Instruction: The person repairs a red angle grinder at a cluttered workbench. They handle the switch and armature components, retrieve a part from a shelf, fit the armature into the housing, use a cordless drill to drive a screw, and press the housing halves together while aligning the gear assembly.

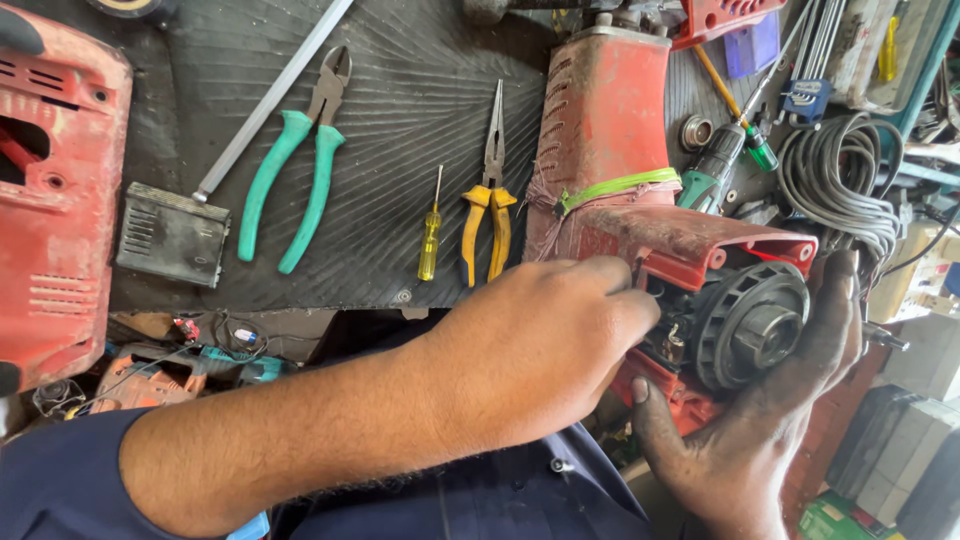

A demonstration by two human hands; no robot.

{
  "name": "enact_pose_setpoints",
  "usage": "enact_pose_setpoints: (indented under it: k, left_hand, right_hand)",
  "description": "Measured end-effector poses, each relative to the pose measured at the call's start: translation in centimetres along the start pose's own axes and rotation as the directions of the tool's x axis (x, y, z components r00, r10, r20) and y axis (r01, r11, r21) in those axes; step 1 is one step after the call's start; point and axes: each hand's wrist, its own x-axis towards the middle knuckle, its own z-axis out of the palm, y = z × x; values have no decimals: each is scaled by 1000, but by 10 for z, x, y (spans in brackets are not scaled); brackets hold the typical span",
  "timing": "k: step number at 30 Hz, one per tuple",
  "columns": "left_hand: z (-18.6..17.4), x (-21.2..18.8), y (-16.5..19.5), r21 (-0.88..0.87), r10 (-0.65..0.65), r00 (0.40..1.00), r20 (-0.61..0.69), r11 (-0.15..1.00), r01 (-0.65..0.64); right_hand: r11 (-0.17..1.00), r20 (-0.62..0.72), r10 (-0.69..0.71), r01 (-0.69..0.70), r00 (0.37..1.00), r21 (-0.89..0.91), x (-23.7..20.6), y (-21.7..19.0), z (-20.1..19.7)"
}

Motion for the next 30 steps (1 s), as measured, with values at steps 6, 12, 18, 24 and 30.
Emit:
enact_pose_setpoints:
  k: [6, 12, 18, 24, 30]
  left_hand:
    - [3, 3, 11, 79, 0, 1000, 0, 997, 0]
    - [0, 12, 1, 141, 199, 980, 20, 970, -200]
    - [-8, 15, -16, 260, 417, 908, 31, 874, -410]
    - [-16, 35, -40, 264, 669, 731, 134, 687, -677]
    - [-24, 43, -42, 287, 701, 703, 120, 653, -701]
  right_hand:
    - [999, -11, -39, 39, 999, -2, -1, 1, 1]
    - [999, 2, -20, 20, 1000, -29, -2, 0, 0]
    - [999, -2, -28, 28, 1000, -33, -2, 1, 1]
    - [998, 9, -47, 47, 999, -37, 0, 3, 1]
    - [994, 16, -27, 28, 1000, -104, 0, 4, 1]
